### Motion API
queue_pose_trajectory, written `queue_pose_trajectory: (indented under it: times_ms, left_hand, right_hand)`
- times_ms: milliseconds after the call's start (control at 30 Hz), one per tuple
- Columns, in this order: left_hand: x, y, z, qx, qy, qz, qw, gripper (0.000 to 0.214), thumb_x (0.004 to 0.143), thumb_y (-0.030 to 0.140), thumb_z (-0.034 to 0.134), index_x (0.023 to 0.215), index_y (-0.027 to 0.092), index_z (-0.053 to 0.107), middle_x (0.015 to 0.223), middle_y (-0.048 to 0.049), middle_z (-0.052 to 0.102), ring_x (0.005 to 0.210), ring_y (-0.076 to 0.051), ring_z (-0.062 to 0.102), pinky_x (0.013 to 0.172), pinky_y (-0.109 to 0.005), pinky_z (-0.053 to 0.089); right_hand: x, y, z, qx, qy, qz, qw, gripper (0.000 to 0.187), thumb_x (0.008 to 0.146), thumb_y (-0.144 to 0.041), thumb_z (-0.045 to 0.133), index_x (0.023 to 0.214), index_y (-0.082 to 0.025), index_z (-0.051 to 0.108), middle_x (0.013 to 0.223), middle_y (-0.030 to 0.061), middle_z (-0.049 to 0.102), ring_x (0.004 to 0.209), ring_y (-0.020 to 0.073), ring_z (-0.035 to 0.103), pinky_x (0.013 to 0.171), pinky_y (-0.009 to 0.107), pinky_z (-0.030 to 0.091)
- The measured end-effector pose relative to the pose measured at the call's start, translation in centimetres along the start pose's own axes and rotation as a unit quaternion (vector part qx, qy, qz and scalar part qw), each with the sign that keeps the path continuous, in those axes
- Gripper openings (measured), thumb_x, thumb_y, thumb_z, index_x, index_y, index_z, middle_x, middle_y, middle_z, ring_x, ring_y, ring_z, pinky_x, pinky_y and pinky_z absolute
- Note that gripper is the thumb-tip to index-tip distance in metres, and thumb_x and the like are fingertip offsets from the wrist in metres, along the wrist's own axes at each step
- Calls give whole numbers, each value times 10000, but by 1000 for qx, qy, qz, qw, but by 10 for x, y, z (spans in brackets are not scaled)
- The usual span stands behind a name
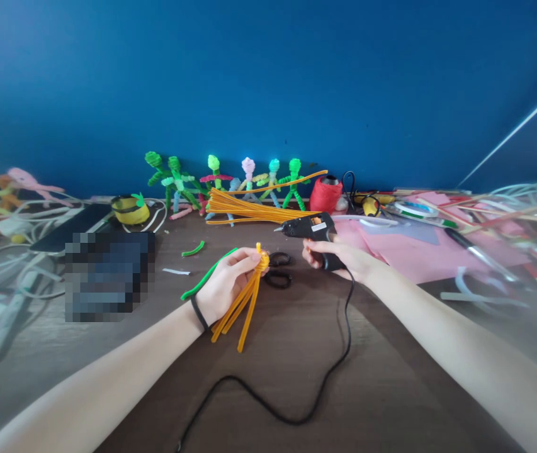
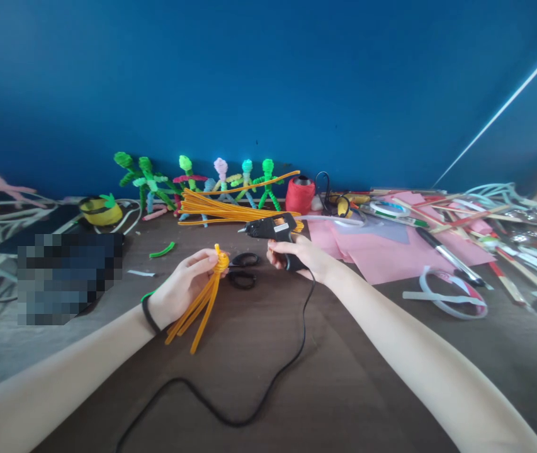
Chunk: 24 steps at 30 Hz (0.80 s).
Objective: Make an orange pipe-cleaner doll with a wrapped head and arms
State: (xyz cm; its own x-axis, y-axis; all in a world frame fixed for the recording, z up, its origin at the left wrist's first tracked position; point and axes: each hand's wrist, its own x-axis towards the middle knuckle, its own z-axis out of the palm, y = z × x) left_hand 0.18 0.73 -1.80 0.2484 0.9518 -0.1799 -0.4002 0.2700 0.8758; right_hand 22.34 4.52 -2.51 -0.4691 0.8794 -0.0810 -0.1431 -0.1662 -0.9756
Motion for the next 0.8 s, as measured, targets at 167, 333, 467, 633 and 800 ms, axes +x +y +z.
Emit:
queue_pose_trajectory:
  times_ms: [167, 333, 467, 633, 800]
  left_hand:
    - [-1, 0, 1, -1, 4, -4, 1000, 113, 618, 216, 694, 645, 157, 602, 690, 12, 642, 613, -105, 584, 593, -210, 415]
    - [0, -1, -1, 9, -2, -1, 1000, 101, 636, 218, 682, 656, 156, 605, 690, 12, 638, 617, -98, 579, 591, -201, 414]
    - [0, -2, -1, 16, -4, 4, 1000, 102, 644, 225, 675, 671, 153, 608, 712, 3, 639, 626, -101, 579, 602, -205, 417]
    - [-2, -1, 1, 15, -8, 5, 1000, 98, 642, 215, 674, 666, 153, 602, 722, 2, 637, 624, -100, 574, 608, -209, 415]
    - [-2, -1, 1, 22, -14, 9, 1000, 98, 646, 222, 672, 665, 155, 603, 730, 0, 642, 620, -96, 570, 621, -217, 408]
  right_hand:
    - [6, -3, -2, -59, 109, 26, 992, 207, 705, -309, 600, 708, -113, 535, 598, 47, 587, 509, 108, 539, 489, 231, 405]
    - [3, -6, 1, -294, 180, -9, 939, 359, 744, -490, 495, 743, -139, 570, 664, 65, 613, 572, 165, 572, 555, 292, 427]
    - [0, -6, 6, -547, 216, 41, 808, 553, 787, -601, 306, 861, -170, 644, 830, 123, 650, 784, 253, 595, 652, 335, 407]
    - [-2, -5, 11, -689, 216, 108, 683, 700, 772, -655, 227, 774, -113, 670, 817, 189, 651, 757, 297, 608, 601, 354, 404]
    - [-1, -4, 12, -728, 221, 85, 644, 625, 791, -607, 275, 736, -132, 678, 737, 165, 659, 701, 261, 613, 572, 328, 409]
